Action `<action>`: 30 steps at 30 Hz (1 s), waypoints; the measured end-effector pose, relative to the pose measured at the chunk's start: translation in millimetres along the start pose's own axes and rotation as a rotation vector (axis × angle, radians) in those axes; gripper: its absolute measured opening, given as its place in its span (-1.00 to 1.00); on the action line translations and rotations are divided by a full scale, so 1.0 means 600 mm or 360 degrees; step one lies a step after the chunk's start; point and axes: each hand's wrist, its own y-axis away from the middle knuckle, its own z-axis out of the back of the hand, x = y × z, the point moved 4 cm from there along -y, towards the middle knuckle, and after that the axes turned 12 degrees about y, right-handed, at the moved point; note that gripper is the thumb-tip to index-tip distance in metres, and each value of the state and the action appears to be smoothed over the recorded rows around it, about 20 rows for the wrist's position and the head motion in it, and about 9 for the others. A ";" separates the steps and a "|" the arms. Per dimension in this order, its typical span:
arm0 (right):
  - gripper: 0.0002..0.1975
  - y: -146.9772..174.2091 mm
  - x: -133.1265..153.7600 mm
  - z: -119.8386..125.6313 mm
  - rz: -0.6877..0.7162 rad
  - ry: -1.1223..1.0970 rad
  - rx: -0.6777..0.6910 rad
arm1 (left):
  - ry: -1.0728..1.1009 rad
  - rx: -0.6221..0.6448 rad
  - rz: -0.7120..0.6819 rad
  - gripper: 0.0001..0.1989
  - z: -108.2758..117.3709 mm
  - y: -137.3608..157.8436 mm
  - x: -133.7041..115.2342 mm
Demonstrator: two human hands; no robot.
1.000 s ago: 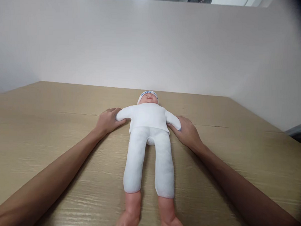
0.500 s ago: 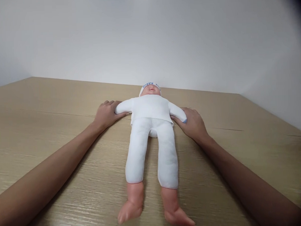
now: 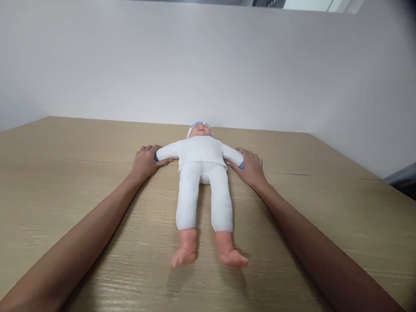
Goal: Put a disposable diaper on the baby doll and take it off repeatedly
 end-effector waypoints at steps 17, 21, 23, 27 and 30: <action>-0.55 0.097 -0.029 0.067 -0.0239 0.0021 -0.0220 | 0.0080 -0.0082 0.0180 -0.50 0.048 0.086 0.024; -0.61 0.110 -0.036 0.077 -0.0344 0.0052 -0.0186 | 0.0063 -0.0099 0.0177 -0.58 0.056 0.099 0.020; -0.62 0.118 -0.039 0.080 -0.0333 0.0045 -0.0151 | 0.0058 -0.0102 0.0173 -0.58 0.061 0.111 0.013; -0.58 0.131 -0.032 0.086 -0.0266 0.0028 -0.0083 | 0.0072 -0.0113 0.0167 -0.52 0.073 0.133 -0.007; -0.41 0.142 0.001 0.117 -0.0245 0.0012 -0.0052 | 0.0099 -0.0152 0.0166 -0.47 0.091 0.144 -0.039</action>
